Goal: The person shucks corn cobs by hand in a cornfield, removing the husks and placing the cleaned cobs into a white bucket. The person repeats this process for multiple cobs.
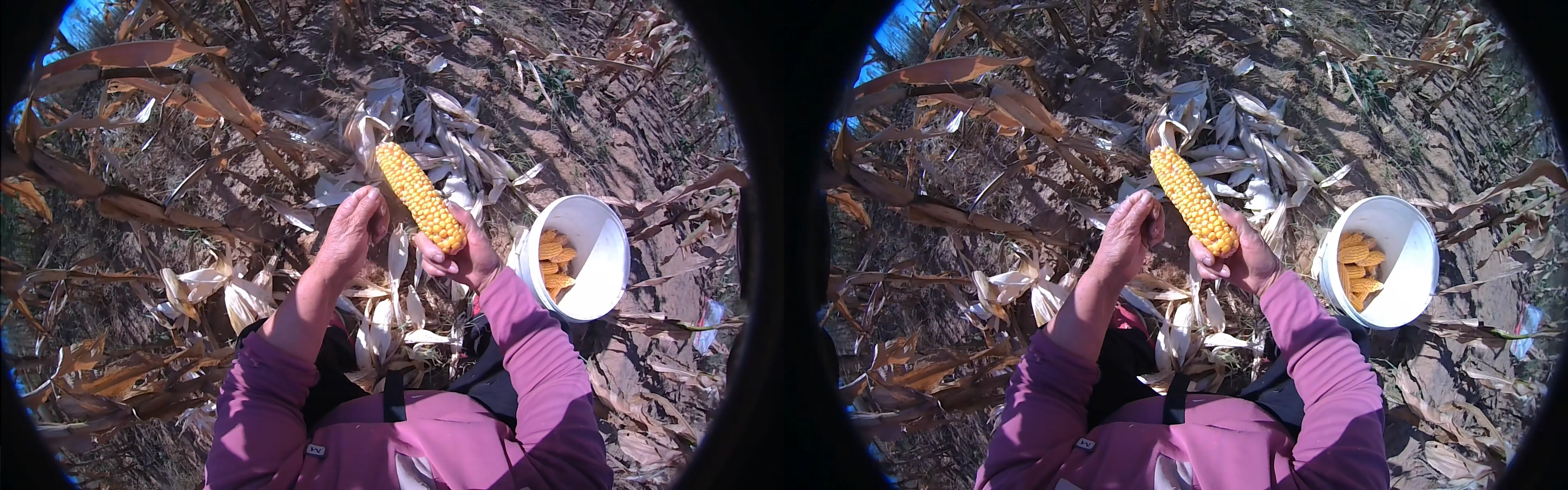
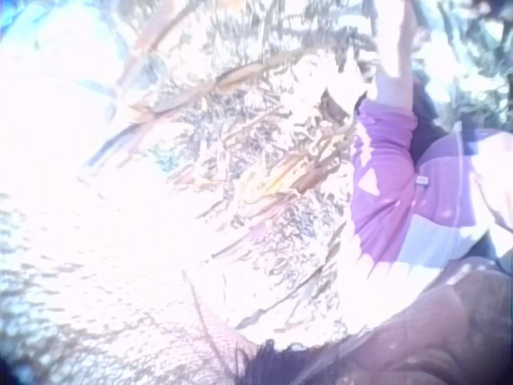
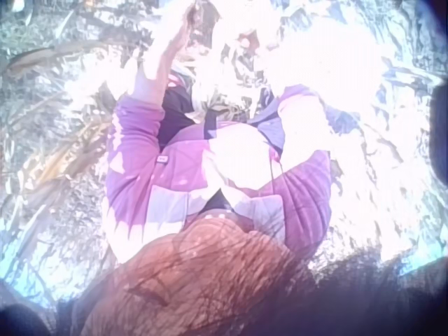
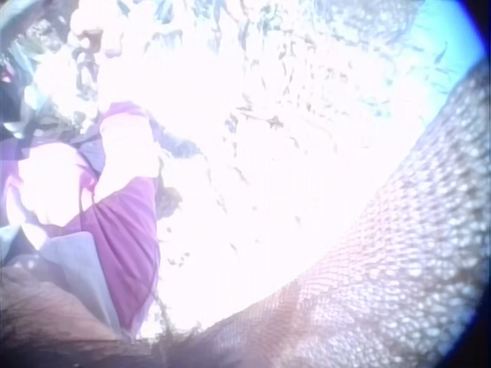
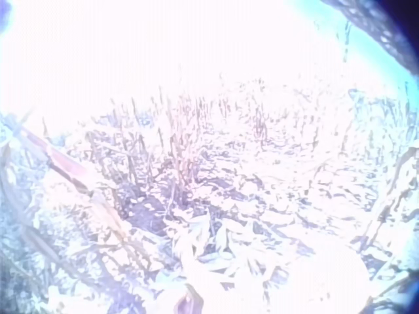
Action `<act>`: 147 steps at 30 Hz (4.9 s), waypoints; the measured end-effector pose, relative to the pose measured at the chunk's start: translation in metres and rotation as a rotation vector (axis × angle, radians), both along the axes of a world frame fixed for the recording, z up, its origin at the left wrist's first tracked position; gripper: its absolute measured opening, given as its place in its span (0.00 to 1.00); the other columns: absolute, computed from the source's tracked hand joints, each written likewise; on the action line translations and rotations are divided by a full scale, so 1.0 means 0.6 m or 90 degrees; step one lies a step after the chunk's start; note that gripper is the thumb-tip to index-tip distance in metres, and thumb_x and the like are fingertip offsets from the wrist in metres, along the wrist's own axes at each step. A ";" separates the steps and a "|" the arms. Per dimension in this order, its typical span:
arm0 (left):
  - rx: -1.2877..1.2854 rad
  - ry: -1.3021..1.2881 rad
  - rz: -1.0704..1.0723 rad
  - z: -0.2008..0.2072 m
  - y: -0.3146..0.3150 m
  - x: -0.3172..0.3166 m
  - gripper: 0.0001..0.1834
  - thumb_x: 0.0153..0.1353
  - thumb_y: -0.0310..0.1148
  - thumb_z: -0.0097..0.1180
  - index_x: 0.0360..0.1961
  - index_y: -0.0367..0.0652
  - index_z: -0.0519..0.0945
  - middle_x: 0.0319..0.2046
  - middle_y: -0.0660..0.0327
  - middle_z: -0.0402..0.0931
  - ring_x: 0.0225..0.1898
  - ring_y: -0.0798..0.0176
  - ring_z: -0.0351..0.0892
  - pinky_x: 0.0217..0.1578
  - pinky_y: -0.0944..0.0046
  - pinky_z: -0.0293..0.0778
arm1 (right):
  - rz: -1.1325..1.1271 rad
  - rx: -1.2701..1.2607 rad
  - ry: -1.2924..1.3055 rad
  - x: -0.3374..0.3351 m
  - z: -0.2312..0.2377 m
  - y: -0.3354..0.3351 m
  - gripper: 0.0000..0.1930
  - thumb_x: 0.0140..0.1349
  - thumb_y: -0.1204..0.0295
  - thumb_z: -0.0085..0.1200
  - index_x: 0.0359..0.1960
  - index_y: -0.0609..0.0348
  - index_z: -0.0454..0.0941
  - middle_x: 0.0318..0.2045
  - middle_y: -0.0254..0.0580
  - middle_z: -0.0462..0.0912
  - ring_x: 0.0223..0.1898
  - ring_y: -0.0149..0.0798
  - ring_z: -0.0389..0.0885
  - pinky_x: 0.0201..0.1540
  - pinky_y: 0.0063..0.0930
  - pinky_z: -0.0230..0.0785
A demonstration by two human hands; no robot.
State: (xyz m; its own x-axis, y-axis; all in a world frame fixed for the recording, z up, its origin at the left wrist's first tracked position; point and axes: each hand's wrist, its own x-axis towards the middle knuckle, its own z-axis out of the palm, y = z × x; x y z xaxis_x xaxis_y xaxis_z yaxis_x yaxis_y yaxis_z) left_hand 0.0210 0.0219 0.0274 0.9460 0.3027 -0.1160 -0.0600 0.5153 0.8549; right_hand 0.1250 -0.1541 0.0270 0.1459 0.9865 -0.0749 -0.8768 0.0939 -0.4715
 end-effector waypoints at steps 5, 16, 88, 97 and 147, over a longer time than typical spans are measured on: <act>0.217 0.134 0.059 -0.005 0.053 -0.003 0.10 0.69 0.37 0.48 0.39 0.41 0.73 0.27 0.62 0.72 0.28 0.70 0.71 0.30 0.71 0.69 | -0.013 0.033 0.023 0.007 0.003 -0.006 0.23 0.69 0.46 0.34 0.52 0.49 0.66 0.19 0.36 0.70 0.10 0.24 0.60 0.18 0.20 0.56; 0.172 0.099 -0.041 0.018 0.026 -0.002 0.32 0.70 0.49 0.42 0.67 0.38 0.58 0.51 0.54 0.74 0.53 0.58 0.73 0.56 0.59 0.65 | 0.031 0.063 0.056 0.010 -0.005 -0.013 0.26 0.69 0.47 0.29 0.56 0.51 0.65 0.16 0.38 0.69 0.09 0.29 0.61 0.17 0.24 0.59; 0.130 -0.010 -0.054 0.019 -0.007 -0.003 0.25 0.64 0.27 0.54 0.60 0.39 0.61 0.51 0.62 0.69 0.53 0.68 0.69 0.56 0.65 0.66 | -0.416 -0.295 -1.129 -0.013 0.010 0.004 0.10 0.51 0.69 0.58 0.34 0.61 0.79 0.30 0.43 0.78 0.32 0.45 0.80 0.37 0.36 0.74; 0.165 -0.013 -0.060 0.017 -0.006 -0.006 0.26 0.65 0.29 0.54 0.61 0.39 0.60 0.51 0.62 0.68 0.53 0.69 0.68 0.56 0.66 0.64 | -0.339 -0.333 -1.046 -0.012 0.017 0.008 0.11 0.51 0.68 0.57 0.32 0.63 0.78 0.28 0.47 0.78 0.31 0.49 0.80 0.36 0.38 0.73; -0.106 0.035 0.015 -0.007 0.036 -0.003 0.17 0.69 0.38 0.42 0.55 0.41 0.68 0.47 0.59 0.75 0.47 0.63 0.78 0.48 0.60 0.75 | -0.260 -0.348 -0.918 -0.025 -0.002 0.003 0.29 0.53 0.61 0.63 0.53 0.59 0.66 0.36 0.55 0.81 0.39 0.52 0.82 0.43 0.39 0.74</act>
State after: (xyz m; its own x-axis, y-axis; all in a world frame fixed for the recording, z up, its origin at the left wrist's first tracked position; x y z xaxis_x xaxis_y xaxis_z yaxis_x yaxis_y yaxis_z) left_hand 0.0193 0.0433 0.0231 0.9298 0.2973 -0.2172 -0.0300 0.6490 0.7602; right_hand 0.1098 -0.1524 0.0259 0.6399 0.7675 0.0375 0.3535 -0.2507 -0.9012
